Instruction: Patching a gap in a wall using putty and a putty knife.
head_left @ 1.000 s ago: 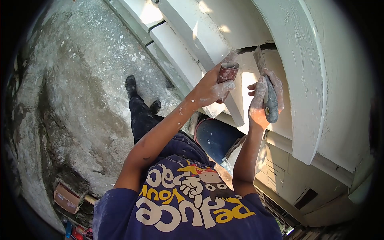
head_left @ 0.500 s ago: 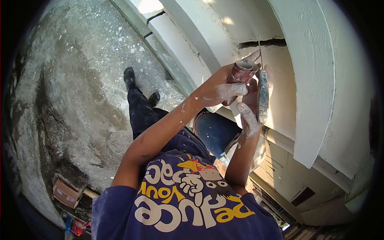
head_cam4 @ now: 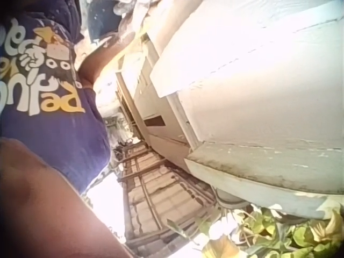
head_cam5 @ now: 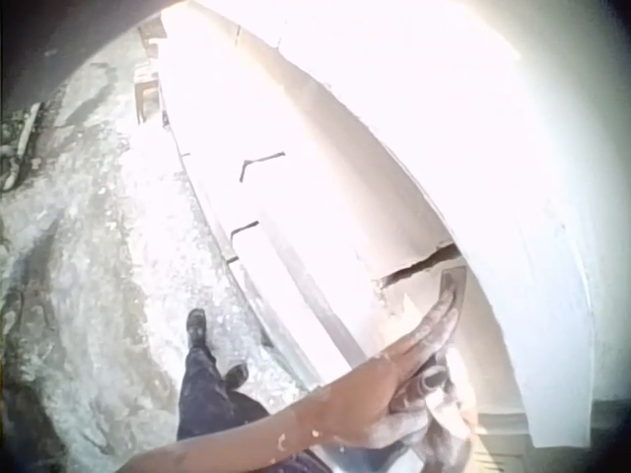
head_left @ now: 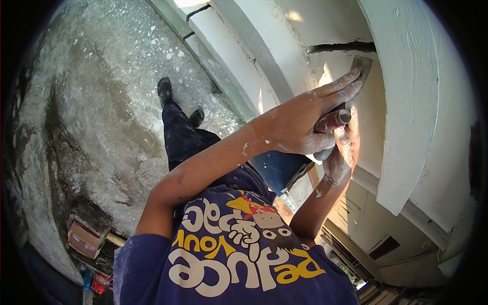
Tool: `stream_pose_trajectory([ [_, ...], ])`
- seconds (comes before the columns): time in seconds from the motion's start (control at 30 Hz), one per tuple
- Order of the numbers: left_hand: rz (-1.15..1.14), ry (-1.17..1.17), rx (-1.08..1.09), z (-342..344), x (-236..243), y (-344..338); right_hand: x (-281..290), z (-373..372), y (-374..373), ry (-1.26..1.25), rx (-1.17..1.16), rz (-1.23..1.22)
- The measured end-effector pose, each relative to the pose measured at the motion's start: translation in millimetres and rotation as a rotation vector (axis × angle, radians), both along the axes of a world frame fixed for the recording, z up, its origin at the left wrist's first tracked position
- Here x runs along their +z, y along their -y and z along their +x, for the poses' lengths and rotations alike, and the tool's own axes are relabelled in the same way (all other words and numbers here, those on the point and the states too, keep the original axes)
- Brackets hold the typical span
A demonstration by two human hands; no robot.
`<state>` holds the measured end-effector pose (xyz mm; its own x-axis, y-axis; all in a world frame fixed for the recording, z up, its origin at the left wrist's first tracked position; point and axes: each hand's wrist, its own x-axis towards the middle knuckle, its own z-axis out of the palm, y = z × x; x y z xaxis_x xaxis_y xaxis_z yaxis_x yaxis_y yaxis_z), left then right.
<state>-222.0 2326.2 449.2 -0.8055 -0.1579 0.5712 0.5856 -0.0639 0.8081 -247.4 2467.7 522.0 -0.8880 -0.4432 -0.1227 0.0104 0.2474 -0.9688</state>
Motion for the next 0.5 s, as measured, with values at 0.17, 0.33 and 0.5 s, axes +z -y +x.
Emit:
stream_pose_trajectory([
  [0.17,0.061,0.021,-0.015,-3.9,-6.1,10.7,-5.4,-0.7,15.9,-0.121,-0.004,-0.037],
  [0.33,0.081,0.01,-0.073,-14.0,-1.0,21.0,-11.6,1.6,39.4,-0.102,-0.171,-0.163],
  [0.5,0.217,0.127,-0.239,-18.7,16.7,27.1,-22.4,-4.5,34.5,-0.212,-0.096,-0.153],
])
